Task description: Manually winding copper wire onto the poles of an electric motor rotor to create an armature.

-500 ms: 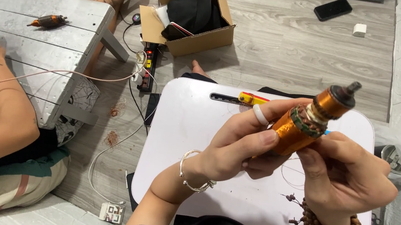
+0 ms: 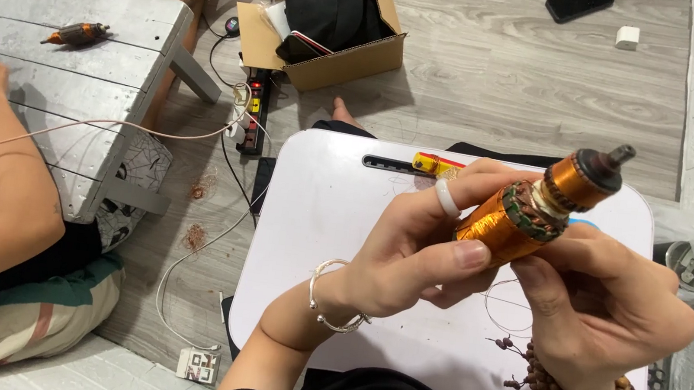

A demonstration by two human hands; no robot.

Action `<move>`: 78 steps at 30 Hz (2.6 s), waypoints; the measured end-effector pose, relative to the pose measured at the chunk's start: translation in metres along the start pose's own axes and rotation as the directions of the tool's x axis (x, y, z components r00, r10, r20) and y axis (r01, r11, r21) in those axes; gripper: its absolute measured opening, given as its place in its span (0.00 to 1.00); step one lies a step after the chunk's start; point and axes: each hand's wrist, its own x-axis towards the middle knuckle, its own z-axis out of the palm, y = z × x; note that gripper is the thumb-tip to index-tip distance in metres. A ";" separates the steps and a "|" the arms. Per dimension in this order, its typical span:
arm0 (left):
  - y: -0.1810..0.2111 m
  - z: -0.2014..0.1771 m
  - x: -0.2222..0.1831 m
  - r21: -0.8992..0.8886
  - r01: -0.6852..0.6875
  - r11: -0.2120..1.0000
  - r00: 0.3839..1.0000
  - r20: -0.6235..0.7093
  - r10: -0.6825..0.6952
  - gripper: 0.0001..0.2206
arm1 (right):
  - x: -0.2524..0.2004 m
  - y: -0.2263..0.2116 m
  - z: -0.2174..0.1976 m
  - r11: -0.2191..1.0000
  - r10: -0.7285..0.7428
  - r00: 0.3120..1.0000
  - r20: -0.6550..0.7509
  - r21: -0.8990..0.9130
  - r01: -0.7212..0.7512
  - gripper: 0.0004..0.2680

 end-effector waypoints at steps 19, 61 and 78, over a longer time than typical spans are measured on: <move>0.004 0.010 0.002 0.433 -0.116 0.894 0.985 -0.067 0.160 0.27 | 0.005 -0.003 0.004 0.996 0.089 0.994 0.057 0.009 -0.089 0.06; -0.014 0.005 0.003 0.910 -0.119 0.397 0.985 0.058 0.163 0.33 | 0.033 -0.029 0.007 0.905 0.235 0.932 0.278 0.288 -0.314 0.32; -0.020 0.006 0.001 0.933 -0.137 0.332 0.976 0.069 0.208 0.34 | 0.029 -0.028 0.011 0.937 0.202 0.950 0.237 0.236 -0.258 0.26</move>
